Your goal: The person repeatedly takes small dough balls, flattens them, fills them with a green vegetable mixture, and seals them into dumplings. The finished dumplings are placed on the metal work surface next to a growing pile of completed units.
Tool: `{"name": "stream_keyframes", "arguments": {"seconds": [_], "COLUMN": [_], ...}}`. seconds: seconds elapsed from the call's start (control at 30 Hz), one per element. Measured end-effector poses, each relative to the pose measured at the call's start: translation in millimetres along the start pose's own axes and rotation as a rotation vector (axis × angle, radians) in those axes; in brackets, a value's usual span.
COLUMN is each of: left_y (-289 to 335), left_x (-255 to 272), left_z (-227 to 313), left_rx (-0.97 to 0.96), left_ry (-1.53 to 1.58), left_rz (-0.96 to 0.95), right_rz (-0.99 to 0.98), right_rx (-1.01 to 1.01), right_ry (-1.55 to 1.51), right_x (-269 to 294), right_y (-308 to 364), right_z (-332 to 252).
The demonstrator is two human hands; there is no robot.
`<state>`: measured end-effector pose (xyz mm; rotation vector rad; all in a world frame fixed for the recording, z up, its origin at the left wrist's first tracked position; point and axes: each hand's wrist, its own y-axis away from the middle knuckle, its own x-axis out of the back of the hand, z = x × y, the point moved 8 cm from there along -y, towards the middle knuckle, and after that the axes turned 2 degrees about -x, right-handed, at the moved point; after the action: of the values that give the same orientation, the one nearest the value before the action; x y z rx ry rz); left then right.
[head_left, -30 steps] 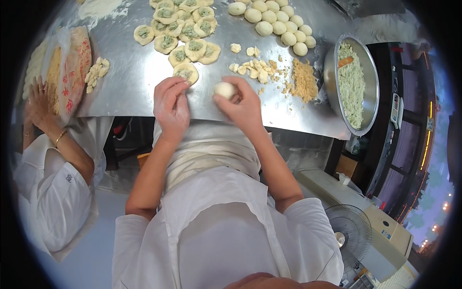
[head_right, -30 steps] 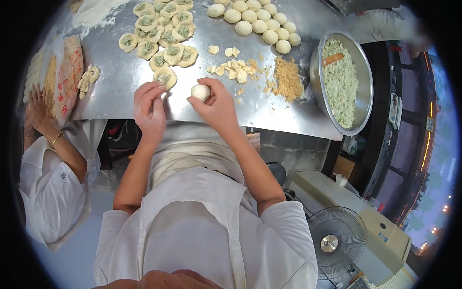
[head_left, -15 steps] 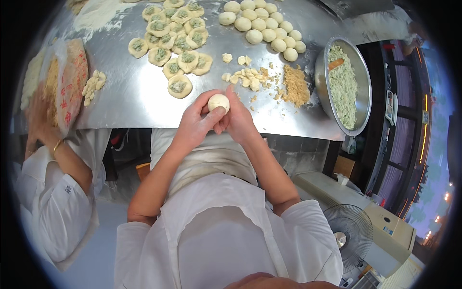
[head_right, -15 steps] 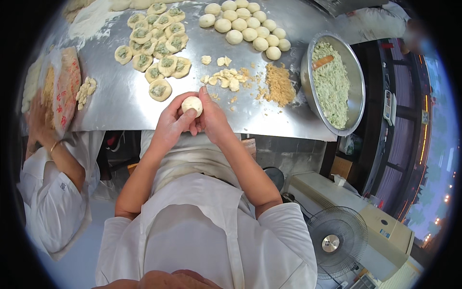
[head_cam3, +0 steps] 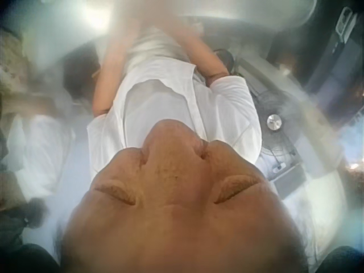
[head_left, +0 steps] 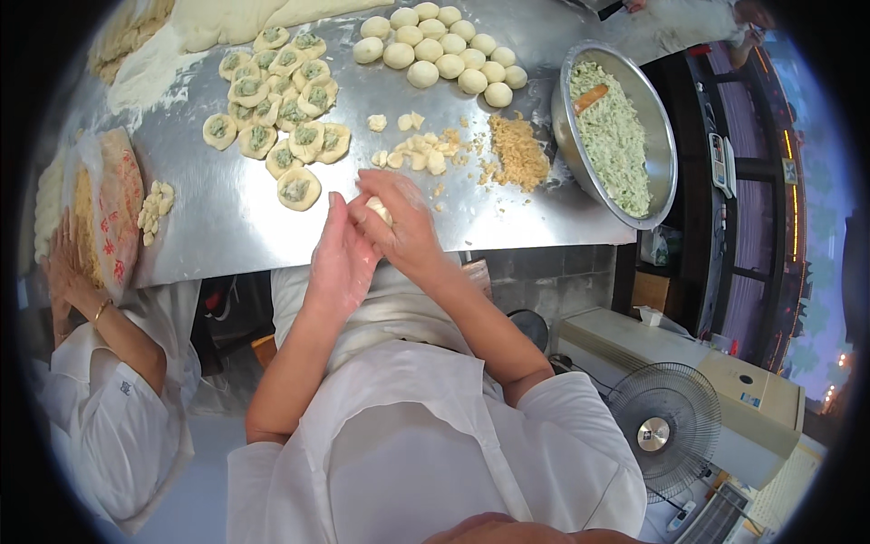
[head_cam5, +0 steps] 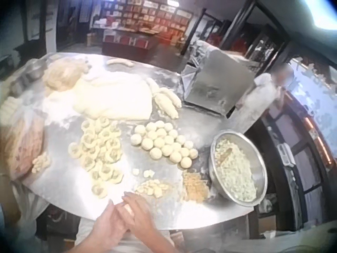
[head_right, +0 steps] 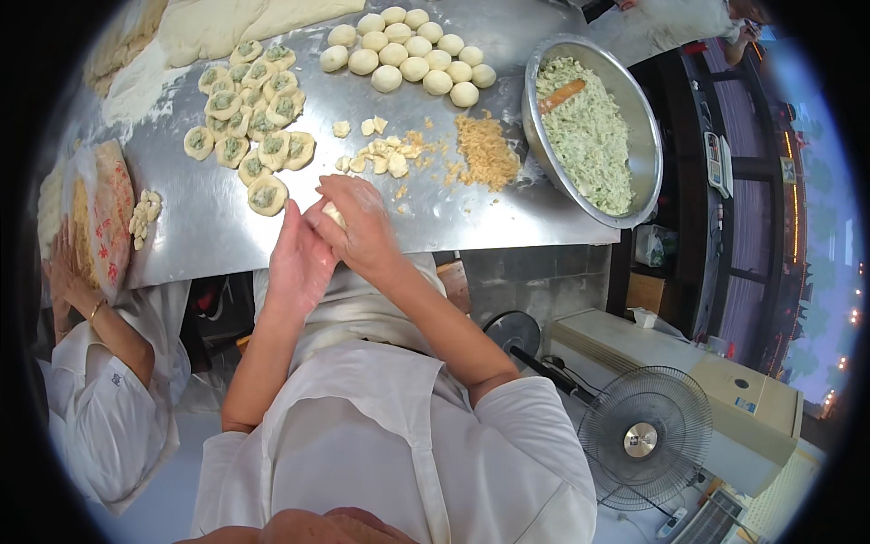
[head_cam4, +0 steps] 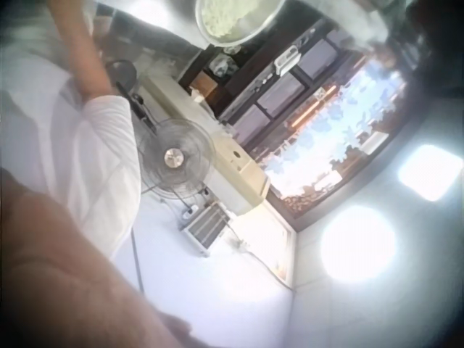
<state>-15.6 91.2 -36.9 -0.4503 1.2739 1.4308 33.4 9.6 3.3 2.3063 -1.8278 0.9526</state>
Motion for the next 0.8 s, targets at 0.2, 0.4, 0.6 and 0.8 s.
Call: {"name": "stream_keyframes", "arguments": {"seconds": [0.2,0.4,0.6,0.8], "left_y": [0,-10,-9,-14], "left_x": [12,28,12,-5], "left_z": [-13,-18,-1,-9], "left_rx": [-0.022,-0.054,-0.043,0.010], "left_ry": [-0.145,-0.249,-0.490,-0.422], "left_rz": [0.103,0.095,-0.003,0.067], "right_rz": [0.038,-0.170,-0.327,-0.062], "right_rx": [-0.145,-0.315,-0.442,-0.176], "right_ry": [-0.182,-0.421,-0.471,-0.212], "right_x": [-4,-9,4,13], "right_y": [10,11,5,-1], "right_z": [15,23,13,7]}}
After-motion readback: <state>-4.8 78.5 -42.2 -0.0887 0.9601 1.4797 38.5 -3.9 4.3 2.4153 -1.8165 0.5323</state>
